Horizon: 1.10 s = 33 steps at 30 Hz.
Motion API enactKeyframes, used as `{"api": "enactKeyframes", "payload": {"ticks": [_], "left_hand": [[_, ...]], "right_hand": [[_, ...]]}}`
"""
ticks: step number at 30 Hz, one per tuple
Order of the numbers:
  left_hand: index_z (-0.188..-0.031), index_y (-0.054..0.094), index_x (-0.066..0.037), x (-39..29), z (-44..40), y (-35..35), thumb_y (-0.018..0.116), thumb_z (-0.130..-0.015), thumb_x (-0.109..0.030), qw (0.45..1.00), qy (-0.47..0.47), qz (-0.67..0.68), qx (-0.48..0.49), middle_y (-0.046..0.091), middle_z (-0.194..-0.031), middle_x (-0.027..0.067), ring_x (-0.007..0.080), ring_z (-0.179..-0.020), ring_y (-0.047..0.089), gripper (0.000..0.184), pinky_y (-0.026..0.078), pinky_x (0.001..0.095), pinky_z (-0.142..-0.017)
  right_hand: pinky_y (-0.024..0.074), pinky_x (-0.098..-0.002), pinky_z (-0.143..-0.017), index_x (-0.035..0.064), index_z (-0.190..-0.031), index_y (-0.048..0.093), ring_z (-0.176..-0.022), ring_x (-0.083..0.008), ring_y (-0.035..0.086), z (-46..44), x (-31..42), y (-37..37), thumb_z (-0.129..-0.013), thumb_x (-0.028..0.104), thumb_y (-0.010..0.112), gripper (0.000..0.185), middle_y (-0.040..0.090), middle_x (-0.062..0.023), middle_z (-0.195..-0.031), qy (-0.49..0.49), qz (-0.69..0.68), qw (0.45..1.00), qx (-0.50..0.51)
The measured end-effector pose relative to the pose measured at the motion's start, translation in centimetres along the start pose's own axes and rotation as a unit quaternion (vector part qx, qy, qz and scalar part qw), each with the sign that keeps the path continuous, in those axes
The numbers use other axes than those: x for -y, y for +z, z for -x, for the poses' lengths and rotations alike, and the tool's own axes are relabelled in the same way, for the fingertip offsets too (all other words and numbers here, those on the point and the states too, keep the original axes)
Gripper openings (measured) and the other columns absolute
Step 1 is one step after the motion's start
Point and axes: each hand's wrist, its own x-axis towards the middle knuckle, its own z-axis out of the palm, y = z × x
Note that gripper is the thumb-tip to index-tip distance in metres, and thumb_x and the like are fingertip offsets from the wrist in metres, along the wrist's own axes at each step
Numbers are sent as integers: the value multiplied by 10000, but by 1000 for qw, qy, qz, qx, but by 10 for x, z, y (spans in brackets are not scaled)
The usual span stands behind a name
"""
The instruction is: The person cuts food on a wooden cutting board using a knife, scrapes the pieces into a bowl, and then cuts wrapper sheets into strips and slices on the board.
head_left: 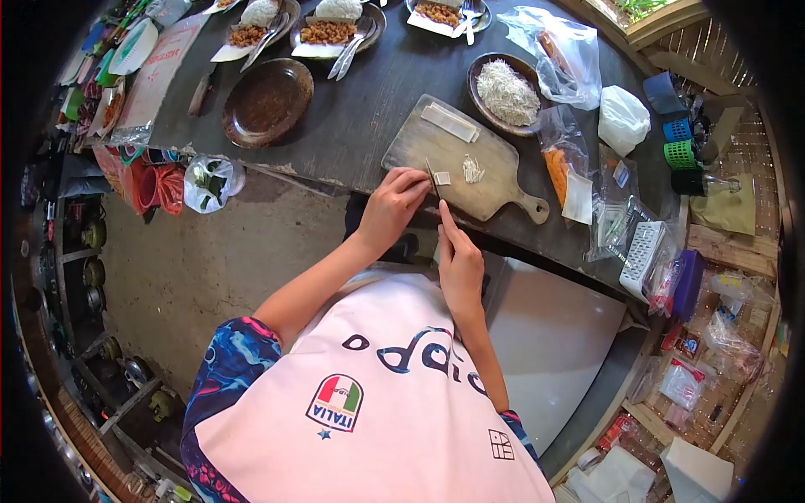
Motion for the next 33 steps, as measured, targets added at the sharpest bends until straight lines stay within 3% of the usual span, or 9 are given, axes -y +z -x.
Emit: {"api": "enactKeyframes", "payload": {"ticks": [12,15,18,33], "left_hand": [[-1084,751,22,1,-1,0,729,-900,-26,1000,0,12,-13,701,-1133,84,288,-1096,655,191,568,387,-926],[-1082,754,20,0,0,0,729,-900,-27,1000,-1,12,-11,706,-1134,83,286,-1097,656,189,568,385,-925],[-1078,756,19,0,0,-1,731,-896,-27,1000,0,10,-11,711,-1138,82,283,-1098,656,190,568,386,-927],[-1061,762,26,4,2,2,739,-893,-30,1000,7,8,-20,716,-1132,87,290,-1095,662,178,572,390,-921]], "right_hand": [[520,-359,-722,255,-1528,570,-656,-253,544,16,-3,-2,-1044,101,635,511,580,-153,-787,13,10,1000,9],[529,-372,-738,244,-1525,574,-681,-282,592,14,-3,-4,-1041,99,635,508,620,-172,-822,13,11,1000,14],[525,-463,-702,298,-1528,569,-701,-337,639,4,-17,16,-1049,153,624,504,598,-141,-799,-44,-14,998,-37],[525,-467,-699,335,-1538,550,-715,-336,654,9,-5,-1,-1046,180,630,522,607,-133,-816,5,34,999,15]]}}
